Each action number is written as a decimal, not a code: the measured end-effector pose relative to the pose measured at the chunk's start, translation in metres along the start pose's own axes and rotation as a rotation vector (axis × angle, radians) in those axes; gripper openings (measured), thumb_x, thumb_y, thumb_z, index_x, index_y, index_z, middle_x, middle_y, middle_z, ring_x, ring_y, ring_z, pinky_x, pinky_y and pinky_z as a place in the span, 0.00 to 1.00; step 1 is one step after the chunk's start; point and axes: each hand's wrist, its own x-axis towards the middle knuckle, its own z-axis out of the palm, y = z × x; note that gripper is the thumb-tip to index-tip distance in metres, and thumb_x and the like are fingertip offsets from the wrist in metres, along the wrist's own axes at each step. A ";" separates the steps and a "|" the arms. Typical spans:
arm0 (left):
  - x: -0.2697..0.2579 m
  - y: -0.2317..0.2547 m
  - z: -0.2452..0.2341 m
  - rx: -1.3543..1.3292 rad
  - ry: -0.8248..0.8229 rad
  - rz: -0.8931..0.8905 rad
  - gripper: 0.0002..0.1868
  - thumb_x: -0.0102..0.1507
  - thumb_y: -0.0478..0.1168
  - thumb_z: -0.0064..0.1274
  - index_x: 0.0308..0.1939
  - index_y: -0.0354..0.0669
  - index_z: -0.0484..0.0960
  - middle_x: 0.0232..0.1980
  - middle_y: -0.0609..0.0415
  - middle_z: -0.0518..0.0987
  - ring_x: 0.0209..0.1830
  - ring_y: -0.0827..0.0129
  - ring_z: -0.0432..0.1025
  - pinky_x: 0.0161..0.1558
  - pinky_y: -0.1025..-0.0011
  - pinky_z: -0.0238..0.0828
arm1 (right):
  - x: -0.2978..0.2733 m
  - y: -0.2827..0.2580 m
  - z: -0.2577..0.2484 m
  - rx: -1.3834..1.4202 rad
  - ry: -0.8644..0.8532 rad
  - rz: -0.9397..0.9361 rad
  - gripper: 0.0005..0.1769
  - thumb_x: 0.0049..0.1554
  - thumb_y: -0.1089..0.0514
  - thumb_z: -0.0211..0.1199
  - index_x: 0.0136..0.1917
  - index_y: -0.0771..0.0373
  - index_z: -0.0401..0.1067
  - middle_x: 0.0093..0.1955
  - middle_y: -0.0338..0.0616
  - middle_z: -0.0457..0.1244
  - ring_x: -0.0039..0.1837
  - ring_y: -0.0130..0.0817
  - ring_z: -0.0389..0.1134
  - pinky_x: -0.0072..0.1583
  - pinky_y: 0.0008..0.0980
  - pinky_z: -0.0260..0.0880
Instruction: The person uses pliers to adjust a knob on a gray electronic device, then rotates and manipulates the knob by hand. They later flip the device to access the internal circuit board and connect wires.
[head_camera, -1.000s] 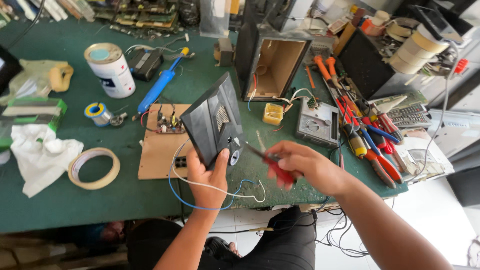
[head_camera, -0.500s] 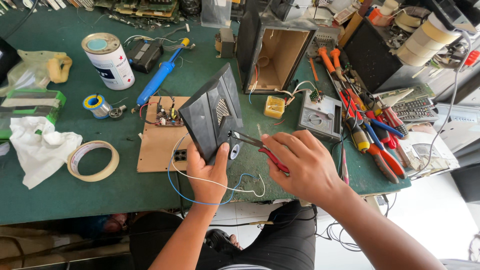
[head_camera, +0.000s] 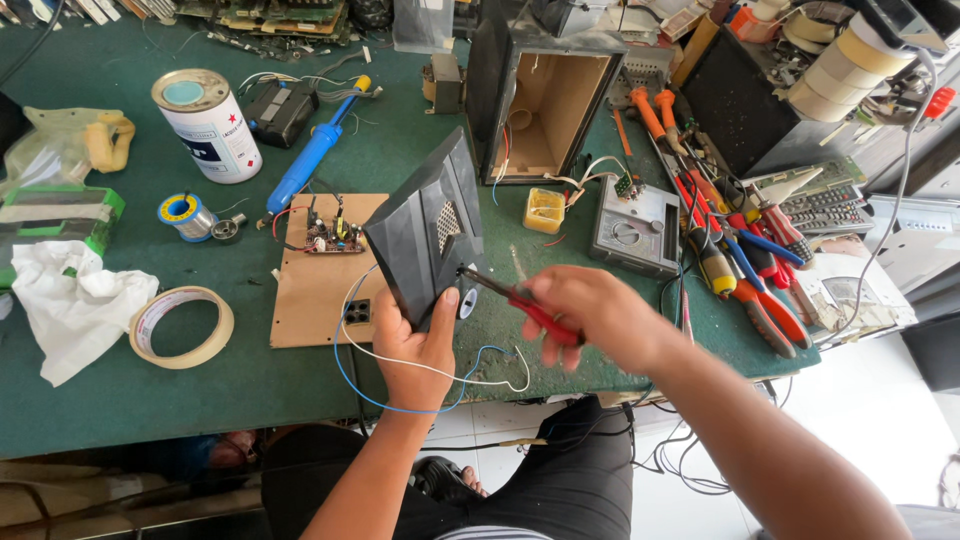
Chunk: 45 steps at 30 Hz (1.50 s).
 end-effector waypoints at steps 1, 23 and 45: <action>-0.003 0.002 -0.001 0.000 -0.002 -0.001 0.17 0.63 0.38 0.73 0.49 0.37 0.81 0.36 0.45 0.80 0.35 0.60 0.81 0.41 0.67 0.80 | 0.000 0.002 -0.001 0.001 0.002 0.001 0.24 0.63 0.48 0.56 0.56 0.74 0.74 0.41 0.69 0.72 0.32 0.55 0.74 0.31 0.43 0.77; 0.007 0.011 0.004 -0.221 0.004 -0.132 0.15 0.64 0.30 0.69 0.50 0.38 0.78 0.36 0.50 0.82 0.35 0.75 0.75 0.43 0.70 0.80 | -0.013 -0.004 0.017 -1.444 0.536 -1.283 0.17 0.59 0.54 0.64 0.60 0.55 0.82 0.52 0.41 0.70 0.52 0.43 0.68 0.49 0.36 0.66; 0.019 0.038 0.005 -0.269 -0.019 -0.180 0.16 0.64 0.32 0.69 0.51 0.38 0.78 0.37 0.51 0.81 0.38 0.75 0.73 0.45 0.66 0.80 | -0.027 0.000 0.010 -0.994 0.413 -0.842 0.15 0.49 0.54 0.77 0.49 0.56 0.79 0.52 0.32 0.75 0.40 0.37 0.67 0.43 0.37 0.71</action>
